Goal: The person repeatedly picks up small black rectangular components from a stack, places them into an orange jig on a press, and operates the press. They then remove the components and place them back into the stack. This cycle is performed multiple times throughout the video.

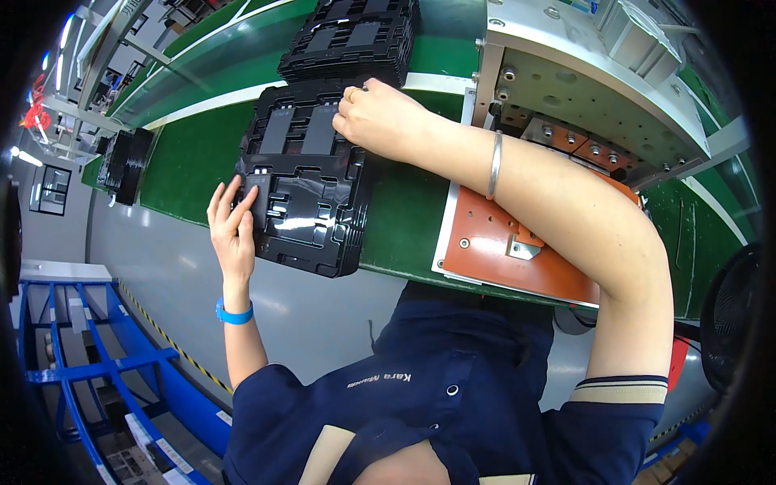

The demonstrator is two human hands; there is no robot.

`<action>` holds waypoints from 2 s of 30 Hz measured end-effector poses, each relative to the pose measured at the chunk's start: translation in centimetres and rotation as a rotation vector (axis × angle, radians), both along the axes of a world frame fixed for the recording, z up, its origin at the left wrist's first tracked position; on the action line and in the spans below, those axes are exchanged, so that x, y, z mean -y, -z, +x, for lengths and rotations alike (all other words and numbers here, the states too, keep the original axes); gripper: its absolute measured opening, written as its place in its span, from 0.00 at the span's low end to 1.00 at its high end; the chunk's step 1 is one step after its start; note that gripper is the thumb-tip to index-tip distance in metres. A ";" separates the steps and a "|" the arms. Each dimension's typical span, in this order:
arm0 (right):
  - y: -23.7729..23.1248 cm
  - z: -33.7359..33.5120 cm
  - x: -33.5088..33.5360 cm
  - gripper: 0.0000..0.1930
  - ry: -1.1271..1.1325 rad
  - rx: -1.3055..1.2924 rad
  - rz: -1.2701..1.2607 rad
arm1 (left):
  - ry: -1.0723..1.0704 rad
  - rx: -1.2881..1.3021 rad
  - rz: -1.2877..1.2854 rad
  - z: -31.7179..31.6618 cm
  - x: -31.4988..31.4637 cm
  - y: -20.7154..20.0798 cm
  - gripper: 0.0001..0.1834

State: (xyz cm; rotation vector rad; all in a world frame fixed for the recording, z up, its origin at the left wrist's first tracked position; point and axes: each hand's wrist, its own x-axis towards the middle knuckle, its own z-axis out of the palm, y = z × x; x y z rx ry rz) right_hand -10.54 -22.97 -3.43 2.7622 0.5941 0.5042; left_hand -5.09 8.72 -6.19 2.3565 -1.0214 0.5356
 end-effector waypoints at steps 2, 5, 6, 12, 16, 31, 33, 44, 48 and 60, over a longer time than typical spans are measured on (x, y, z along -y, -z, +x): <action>-0.2 -0.4 0.4 0.06 0.009 0.022 0.002 | 0.081 -0.038 0.004 0.4 -0.3 0.1 0.17; -1.6 -1.6 0.3 0.09 -0.003 0.103 0.006 | 0.118 -0.068 -0.008 0.5 -0.9 0.1 0.17; -2.3 -2.6 0.2 0.08 -0.054 0.180 0.051 | 0.133 -0.079 -0.011 0.5 -1.0 0.1 0.17; -5.8 -11.8 -0.3 0.16 -0.161 0.360 0.203 | -0.076 -0.123 0.003 -1.8 0.9 -0.6 0.17; -6.9 -19.3 0.2 0.22 0.008 0.298 0.156 | -0.171 -0.152 -0.008 -2.8 2.3 -1.0 0.18; -3.7 -29.4 3.8 0.22 0.543 0.224 0.397 | -0.305 0.015 0.237 0.2 1.3 -2.6 0.17; -3.7 -28.8 3.2 0.20 0.551 0.156 0.556 | -0.272 0.141 0.286 0.1 1.3 -3.6 0.19; -3.1 -26.2 7.1 0.11 0.533 0.209 0.654 | 1.031 0.031 0.272 -11.4 17.8 -10.3 0.33; -2.7 -25.8 7.1 0.11 0.521 0.217 0.577 | 1.311 -0.035 0.383 -13.7 21.9 -8.2 0.39; -2.4 -25.8 7.1 0.13 0.509 0.344 0.615 | 1.327 -0.077 0.430 -13.6 23.3 -6.2 0.39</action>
